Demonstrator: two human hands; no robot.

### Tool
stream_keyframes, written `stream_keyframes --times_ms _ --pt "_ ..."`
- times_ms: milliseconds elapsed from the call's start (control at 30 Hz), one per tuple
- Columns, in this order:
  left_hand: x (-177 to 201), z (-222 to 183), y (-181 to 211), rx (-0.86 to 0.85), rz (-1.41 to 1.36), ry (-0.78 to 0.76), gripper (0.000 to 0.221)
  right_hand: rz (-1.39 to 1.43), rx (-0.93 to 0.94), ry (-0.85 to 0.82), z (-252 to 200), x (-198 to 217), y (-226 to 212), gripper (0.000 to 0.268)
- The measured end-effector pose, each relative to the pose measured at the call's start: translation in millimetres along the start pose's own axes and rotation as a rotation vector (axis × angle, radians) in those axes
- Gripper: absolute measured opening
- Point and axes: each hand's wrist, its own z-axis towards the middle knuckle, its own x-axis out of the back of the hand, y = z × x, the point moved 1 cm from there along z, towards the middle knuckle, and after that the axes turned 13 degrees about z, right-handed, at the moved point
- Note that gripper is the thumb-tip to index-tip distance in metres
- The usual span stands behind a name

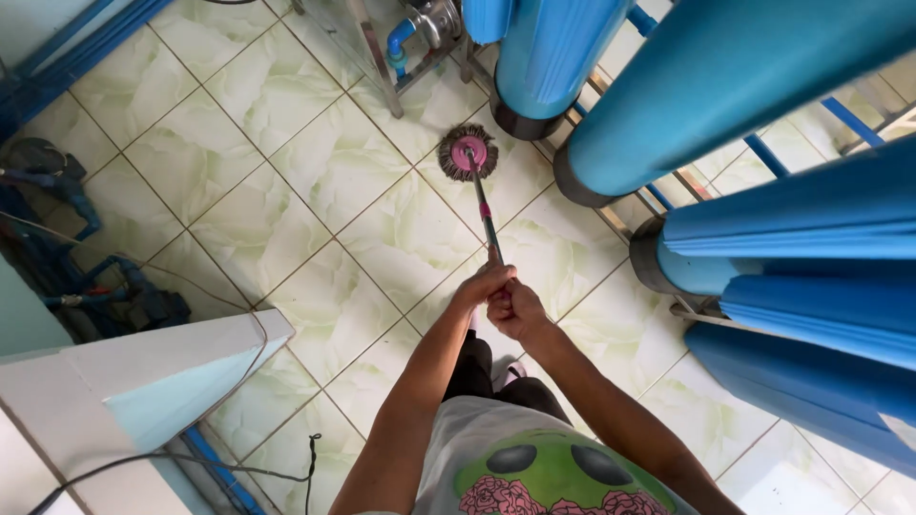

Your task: The recorder is mopping the tiled floor in a water purification area using a circular mop.

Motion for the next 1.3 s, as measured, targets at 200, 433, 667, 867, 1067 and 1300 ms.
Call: stream_keyframes --times_ms 200,433,667,867,1067,1300 --pt "70.8 -20.1 150.3 0.390 0.097 0.283 0.112 -0.056 0.050 -0.087 93.5 -45.8 -22.0 0.038" --pt "55.8 -31.4 152.4 0.482 0.380 0.242 0.110 -0.059 0.058 -0.087 67.0 -34.1 -12.5 0.046" --pt "-0.3 -82.6 165.7 0.475 0.321 0.234 0.111 -0.051 -0.016 -0.061 26.4 13.2 -4.4 0.047" --pt "-67.1 -98.8 123.5 0.353 0.347 0.236 0.109 -0.026 -0.053 -0.034 -40.3 60.7 0.4 0.036" --pt "-139.2 -96.7 81.1 0.341 0.250 0.310 0.082 -0.039 -0.043 -0.032 -89.3 114.6 -7.8 0.027" --pt "-190.4 -130.7 121.1 0.142 -0.360 0.413 0.036 -0.154 0.029 -0.014 -122.6 137.4 -14.9 0.024"
